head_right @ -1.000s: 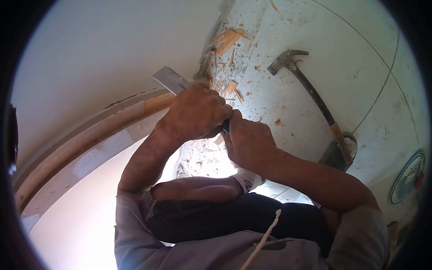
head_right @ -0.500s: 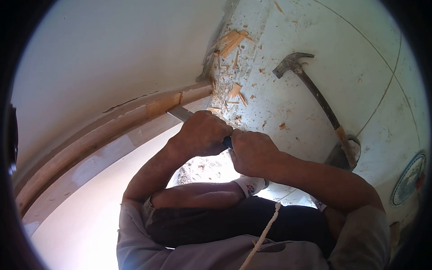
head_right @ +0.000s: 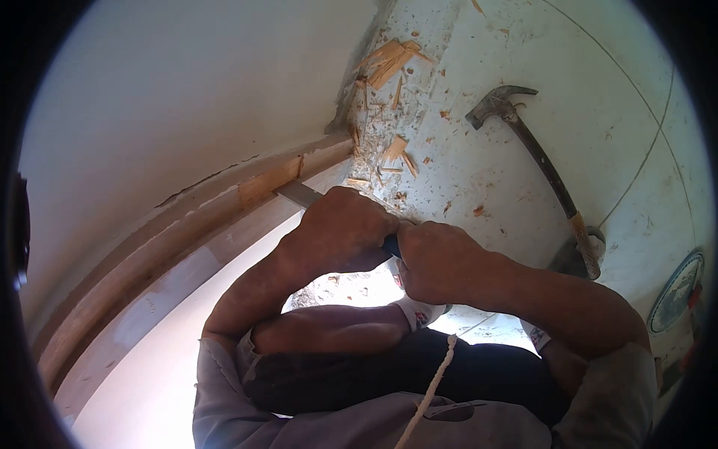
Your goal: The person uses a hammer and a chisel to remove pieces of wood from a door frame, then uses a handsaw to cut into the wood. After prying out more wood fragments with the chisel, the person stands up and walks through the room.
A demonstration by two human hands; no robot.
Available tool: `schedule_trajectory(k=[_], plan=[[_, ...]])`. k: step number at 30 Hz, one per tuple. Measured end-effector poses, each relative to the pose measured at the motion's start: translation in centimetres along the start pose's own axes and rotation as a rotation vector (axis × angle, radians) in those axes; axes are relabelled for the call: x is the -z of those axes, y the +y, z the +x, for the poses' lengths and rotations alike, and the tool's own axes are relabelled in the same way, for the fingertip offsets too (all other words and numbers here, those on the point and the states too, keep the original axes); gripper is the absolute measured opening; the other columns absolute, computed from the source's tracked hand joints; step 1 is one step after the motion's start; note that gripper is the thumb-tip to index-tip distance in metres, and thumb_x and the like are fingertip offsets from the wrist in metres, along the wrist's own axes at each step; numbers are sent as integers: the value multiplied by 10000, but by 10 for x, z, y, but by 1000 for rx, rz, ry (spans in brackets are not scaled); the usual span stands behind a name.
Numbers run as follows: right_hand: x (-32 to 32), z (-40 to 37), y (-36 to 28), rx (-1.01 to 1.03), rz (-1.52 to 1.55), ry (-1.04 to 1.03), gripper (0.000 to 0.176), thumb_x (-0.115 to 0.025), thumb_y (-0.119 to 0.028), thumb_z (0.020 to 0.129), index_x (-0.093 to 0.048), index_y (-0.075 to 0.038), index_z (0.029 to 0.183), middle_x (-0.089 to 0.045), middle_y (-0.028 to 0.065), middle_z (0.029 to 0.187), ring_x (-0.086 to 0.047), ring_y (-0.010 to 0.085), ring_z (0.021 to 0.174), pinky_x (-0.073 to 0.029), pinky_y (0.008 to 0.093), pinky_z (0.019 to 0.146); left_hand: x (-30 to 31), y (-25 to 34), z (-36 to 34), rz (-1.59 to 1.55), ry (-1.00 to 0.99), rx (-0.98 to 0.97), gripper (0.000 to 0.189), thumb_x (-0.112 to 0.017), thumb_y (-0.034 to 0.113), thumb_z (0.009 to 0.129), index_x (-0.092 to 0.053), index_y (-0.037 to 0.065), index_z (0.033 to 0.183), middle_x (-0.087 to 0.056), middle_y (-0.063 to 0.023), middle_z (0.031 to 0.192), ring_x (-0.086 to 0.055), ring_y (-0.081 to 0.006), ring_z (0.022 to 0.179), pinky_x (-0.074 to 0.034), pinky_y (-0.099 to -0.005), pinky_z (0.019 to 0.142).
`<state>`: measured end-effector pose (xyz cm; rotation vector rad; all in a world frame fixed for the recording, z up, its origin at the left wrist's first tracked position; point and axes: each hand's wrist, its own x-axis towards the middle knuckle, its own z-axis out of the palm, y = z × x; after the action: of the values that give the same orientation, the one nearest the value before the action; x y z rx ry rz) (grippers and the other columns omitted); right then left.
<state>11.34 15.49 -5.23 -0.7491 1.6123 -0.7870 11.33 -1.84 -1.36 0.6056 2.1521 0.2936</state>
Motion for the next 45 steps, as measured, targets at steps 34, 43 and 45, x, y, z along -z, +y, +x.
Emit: schedule_trajectory(k=[34,43,45], plan=[[-30,-6,-1,-8,92,153,356,-606,-251,870,-566,75,1006,-653,272,899,-649,413,882,-505,464,836,-17,10,-7,157,110,-27,100,-693,184,660,-652,93,662,-624,-97,620,-647,-304,619,-509,-415,593],[-23,3,-10,-59,100,81,280,-603,-187,858,-602,75,957,-637,258,935,-645,389,917,-509,457,841,-16,1,-13,83,84,-20,109,-707,174,662,-692,67,678,-638,-121,636,-670,-307,639,-539,-408,599],[-27,3,-13,-65,100,101,271,-604,-182,857,-607,72,950,-640,259,919,-648,388,904,-510,460,830,-13,1,-11,94,32,-29,109,-708,173,663,-695,67,683,-643,-124,645,-673,-309,651,-542,-408,607]])
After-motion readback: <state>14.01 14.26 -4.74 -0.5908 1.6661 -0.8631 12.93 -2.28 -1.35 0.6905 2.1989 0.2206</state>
